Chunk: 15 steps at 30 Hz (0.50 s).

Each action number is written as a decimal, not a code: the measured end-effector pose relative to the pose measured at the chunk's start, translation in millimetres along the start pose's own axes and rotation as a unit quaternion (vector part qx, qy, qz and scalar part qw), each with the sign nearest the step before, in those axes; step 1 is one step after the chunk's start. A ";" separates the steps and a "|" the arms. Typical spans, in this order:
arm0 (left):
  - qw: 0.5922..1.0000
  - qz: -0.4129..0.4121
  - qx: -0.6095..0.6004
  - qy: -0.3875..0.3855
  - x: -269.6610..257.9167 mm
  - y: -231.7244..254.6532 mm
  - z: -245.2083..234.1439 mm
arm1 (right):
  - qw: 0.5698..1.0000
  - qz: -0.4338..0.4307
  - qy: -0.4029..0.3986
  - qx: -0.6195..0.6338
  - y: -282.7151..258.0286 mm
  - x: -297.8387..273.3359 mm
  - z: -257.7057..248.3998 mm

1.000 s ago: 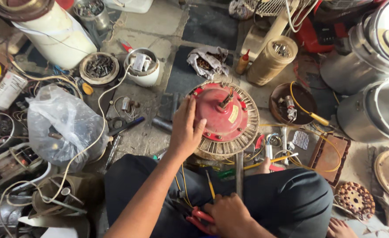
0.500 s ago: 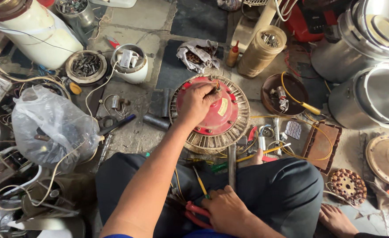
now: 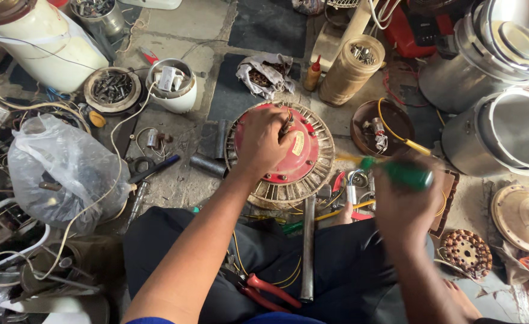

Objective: The person is repairing a red electric motor stator while sitting on the floor. They use a hammer to tap a central metal component and a screwdriver to adjust parts on the stator's surface. The person also picks up a small metal piece from the floor and places it onto the motor.

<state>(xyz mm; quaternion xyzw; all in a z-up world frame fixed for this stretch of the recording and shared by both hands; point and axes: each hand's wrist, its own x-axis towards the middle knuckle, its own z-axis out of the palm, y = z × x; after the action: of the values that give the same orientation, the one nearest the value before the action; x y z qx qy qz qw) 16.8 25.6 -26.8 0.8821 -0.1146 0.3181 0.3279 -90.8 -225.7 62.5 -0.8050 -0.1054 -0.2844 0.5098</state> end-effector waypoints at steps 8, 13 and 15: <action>0.962 -0.156 0.129 -0.186 22.9 -3.5 -14.8 | 0.991 0.070 -0.083 -0.078 -10.4 51.1 21.5; 0.959 -0.159 0.121 -0.202 24.0 -4.1 -17.6 | 0.988 0.044 -0.122 -0.083 -10.2 53.5 27.9; 0.956 -0.163 0.116 -0.215 24.6 -4.2 -18.3 | 0.987 0.037 -0.125 -0.091 -8.3 54.7 30.0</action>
<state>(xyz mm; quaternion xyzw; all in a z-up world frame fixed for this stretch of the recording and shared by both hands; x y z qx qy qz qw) 28.6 40.8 -2.6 0.9683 0.0007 0.0743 0.2387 -39.5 -202.0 90.2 -0.8805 -0.1119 -0.1709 0.4277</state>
